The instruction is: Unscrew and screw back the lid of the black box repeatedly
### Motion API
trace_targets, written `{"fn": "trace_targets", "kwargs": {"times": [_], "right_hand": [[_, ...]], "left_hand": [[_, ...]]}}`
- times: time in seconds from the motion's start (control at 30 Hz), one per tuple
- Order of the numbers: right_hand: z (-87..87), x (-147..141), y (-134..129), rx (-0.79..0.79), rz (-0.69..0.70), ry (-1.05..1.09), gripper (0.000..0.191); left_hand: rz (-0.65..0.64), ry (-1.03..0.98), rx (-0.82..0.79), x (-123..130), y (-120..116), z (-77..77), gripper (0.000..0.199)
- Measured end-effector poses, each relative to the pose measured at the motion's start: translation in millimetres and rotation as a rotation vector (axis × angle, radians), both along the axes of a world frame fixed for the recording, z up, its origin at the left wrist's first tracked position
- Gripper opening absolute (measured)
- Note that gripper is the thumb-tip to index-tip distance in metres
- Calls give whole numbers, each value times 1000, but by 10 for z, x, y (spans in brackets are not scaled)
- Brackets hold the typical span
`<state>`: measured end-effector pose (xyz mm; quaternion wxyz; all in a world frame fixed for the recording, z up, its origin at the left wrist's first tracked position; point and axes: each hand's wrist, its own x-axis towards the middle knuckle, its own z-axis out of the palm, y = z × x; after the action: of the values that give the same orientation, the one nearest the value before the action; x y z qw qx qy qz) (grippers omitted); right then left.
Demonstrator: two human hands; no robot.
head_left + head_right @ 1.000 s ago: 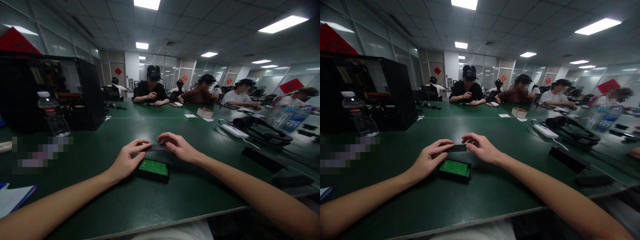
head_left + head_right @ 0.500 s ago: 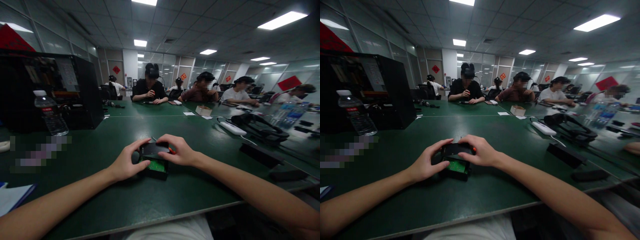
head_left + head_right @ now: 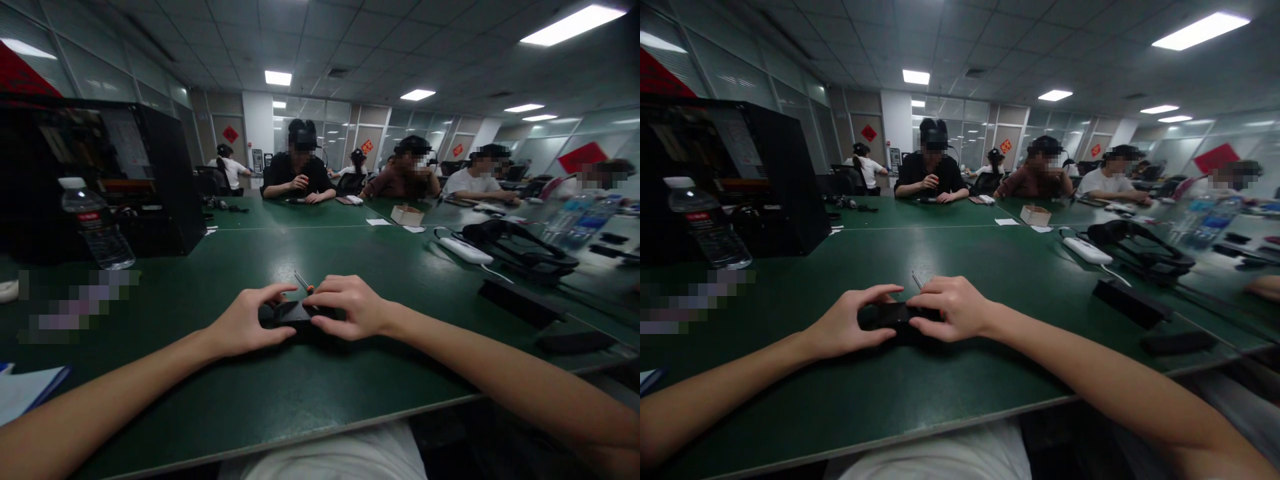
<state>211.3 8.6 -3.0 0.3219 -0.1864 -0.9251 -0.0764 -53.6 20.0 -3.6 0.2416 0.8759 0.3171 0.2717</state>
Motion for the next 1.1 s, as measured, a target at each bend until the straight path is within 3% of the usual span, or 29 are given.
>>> {"fn": "trace_targets", "kwargs": {"times": [0.17, 0.37, 0.6, 0.8, 1.1], "right_hand": [[56, 64, 30, 124, -2, -144, 33], [74, 49, 15, 150, 10, -231, 33], [80, 95, 49, 44, 29, -171, 34], [96, 156, 95, -114, 48, 5, 24], [54, 118, 111, -93, 73, -120, 28]], "left_hand": [[-21, 1, 40, 5, -16, -20, 59], [-47, 21, 18, -7, 0, -30, 58], [-65, 6, -3, 1, -4, 9, 42], [-87, 50, -7, 13, -17, 21, 44], [-52, -10, -45, 17, -28, 8, 40]]}}
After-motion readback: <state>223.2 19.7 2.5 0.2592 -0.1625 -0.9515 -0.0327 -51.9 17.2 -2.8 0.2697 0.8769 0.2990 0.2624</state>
